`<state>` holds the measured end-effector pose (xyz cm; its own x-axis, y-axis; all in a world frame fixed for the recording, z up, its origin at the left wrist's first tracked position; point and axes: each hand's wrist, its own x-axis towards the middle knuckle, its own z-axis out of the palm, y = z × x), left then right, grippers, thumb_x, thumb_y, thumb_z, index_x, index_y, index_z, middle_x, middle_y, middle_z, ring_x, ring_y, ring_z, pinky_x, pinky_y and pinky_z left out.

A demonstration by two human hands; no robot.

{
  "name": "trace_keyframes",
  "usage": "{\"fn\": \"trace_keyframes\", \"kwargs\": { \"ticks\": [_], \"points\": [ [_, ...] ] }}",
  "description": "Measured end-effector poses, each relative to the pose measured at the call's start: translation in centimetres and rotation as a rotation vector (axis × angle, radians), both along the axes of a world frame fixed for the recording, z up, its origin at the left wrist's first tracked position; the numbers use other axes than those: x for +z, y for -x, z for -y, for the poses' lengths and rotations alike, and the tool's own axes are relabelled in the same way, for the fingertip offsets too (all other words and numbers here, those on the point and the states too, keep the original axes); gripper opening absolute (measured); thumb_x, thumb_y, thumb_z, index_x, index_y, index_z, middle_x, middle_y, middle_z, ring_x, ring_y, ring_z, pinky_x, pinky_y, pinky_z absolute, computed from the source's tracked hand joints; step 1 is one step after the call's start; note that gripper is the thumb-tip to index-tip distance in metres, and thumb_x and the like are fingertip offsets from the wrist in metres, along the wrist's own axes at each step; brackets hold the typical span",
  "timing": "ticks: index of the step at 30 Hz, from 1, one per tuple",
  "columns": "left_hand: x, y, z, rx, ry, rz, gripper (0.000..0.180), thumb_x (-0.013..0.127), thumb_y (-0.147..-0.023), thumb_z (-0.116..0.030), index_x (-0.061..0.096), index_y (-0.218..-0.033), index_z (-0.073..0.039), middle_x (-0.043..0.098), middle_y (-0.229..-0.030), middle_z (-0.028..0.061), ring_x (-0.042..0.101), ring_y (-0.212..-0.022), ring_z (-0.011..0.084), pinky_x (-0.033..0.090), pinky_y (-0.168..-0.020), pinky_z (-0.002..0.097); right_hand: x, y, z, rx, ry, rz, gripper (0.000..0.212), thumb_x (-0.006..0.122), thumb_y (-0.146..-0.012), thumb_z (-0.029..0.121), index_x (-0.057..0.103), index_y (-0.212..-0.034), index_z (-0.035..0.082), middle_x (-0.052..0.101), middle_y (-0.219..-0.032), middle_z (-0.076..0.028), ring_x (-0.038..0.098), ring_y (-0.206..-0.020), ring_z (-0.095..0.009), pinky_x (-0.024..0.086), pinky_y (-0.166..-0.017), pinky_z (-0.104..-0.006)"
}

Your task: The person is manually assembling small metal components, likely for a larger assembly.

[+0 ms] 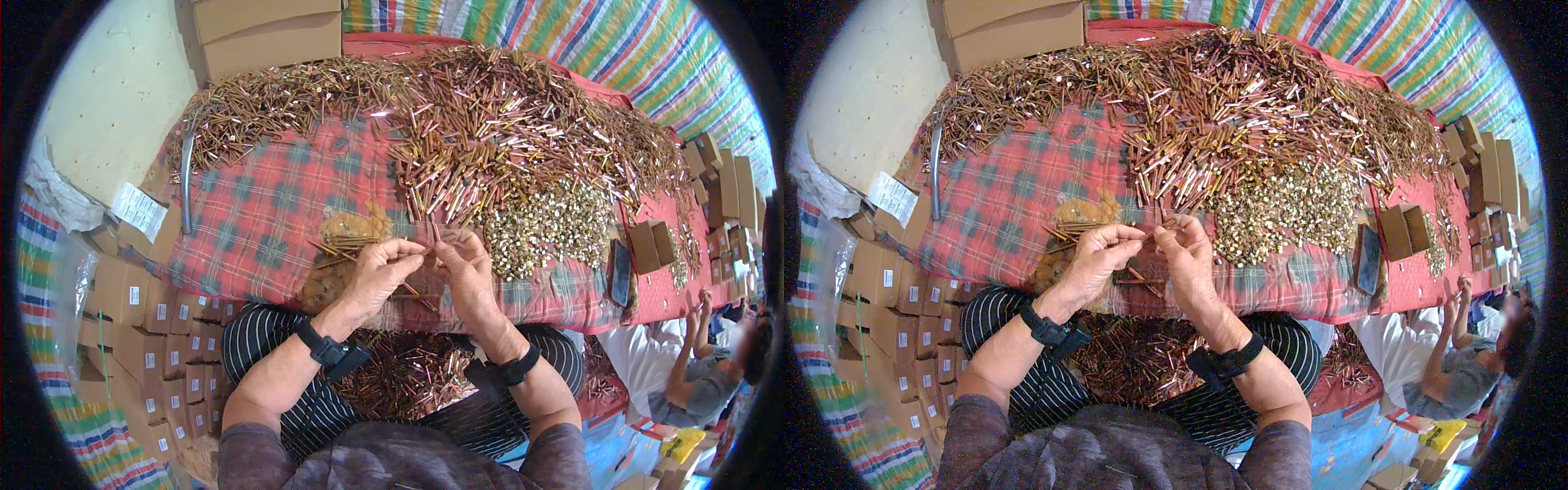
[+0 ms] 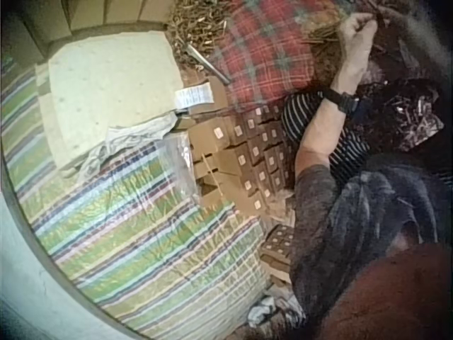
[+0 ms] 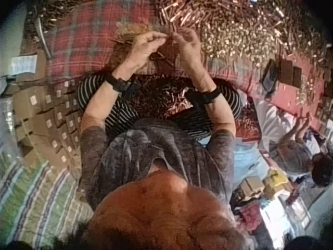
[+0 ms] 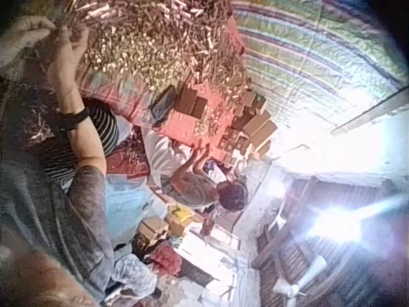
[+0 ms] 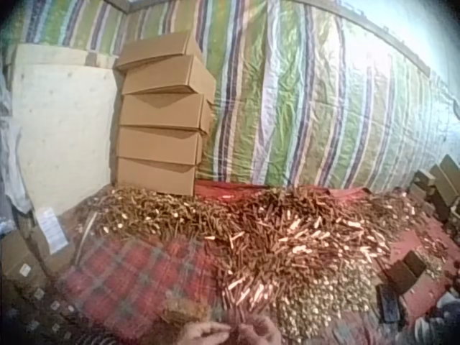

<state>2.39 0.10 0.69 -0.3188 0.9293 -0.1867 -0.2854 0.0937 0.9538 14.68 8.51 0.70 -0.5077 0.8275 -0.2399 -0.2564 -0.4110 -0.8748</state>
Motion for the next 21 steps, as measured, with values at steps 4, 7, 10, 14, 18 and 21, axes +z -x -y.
{"fn": "trace_keyframes", "kwargs": {
  "ticks": [4,7,10,14,18,21],
  "points": [
    [0.1,-0.2,0.0,-0.006,0.022,0.255,0.018,0.058,-0.086,-0.011,0.059,-0.1,0.0,0.051,-0.075,-0.0031,0.038,-0.058,0.0016,0.029,-0.049,0.0166,-0.7,-0.4,1.3,0.202,-0.257,0.232,0.013,0.054,-0.09,0.011,0.06,-0.087,0.0,0.057,-0.073,0.002,0.05,-0.064,-0.006,0.042,-0.057,-0.0212],
    [-0.7,0.0,-0.1,-0.024,0.059,0.259,0.016,0.057,-0.086,-0.009,0.057,-0.099,-0.001,0.051,-0.075,-0.002,0.038,-0.057,0.0017,0.029,-0.049,0.0161,-1.0,-1.6,0.0,0.201,-0.537,0.428,0.018,0.057,-0.087,0.017,0.062,-0.09,0.0,0.063,-0.075,-0.008,0.057,-0.062,-0.015,0.046,-0.057,-0.0285],
    [-1.1,0.5,0.3,-0.018,0.072,0.317,0.016,0.057,-0.085,-0.008,0.058,-0.099,0.0,0.052,-0.075,-0.0009,0.038,-0.055,0.0015,0.029,-0.047,0.0155,-0.5,-3.2,-3.1,0.1,-1.124,0.886,0.013,0.058,-0.081,0.014,0.063,-0.087,0.004,0.06,-0.079,-0.016,0.059,-0.069,-0.034,0.047,-0.06,-0.041],
    [-1.0,0.5,0.0,0.011,0.075,0.389,0.015,0.056,-0.084,-0.007,0.058,-0.096,0.001,0.053,-0.075,0.0003,0.037,-0.051,0.0012,0.029,-0.044,0.0149,-2.8,-4.4,-5.6,0.022,-1.444,1.122,0.007,0.057,-0.079,0.012,0.059,-0.081,0.005,0.056,-0.077,-0.014,0.056,-0.075,-0.033,0.046,-0.065,-0.0403],
    [-0.3,0.3,-0.1,0.041,0.082,0.361,0.012,0.056,-0.083,-0.005,0.059,-0.093,0.001,0.053,-0.072,0.0004,0.038,-0.051,0.0011,0.029,-0.044,0.0146,-2.7,-3.9,-5.8,0.058,-1.566,1.168,0.006,0.056,-0.078,0.007,0.058,-0.081,0.003,0.056,-0.077,-0.014,0.056,-0.074,-0.034,0.046,-0.063,-0.0406],
    [-0.4,0.7,0.4,0.074,0.082,0.324,0.008,0.057,-0.081,-0.003,0.06,-0.087,0.0,0.053,-0.069,0.0001,0.039,-0.05,0.0012,0.029,-0.043,0.0147,-1.2,-3.0,-4.1,0.092,-1.341,1.086,0.009,0.057,-0.08,0.005,0.06,-0.086,0.0,0.06,-0.075,-0.01,0.059,-0.067,-0.025,0.046,-0.058,-0.0345]
  ]
}}
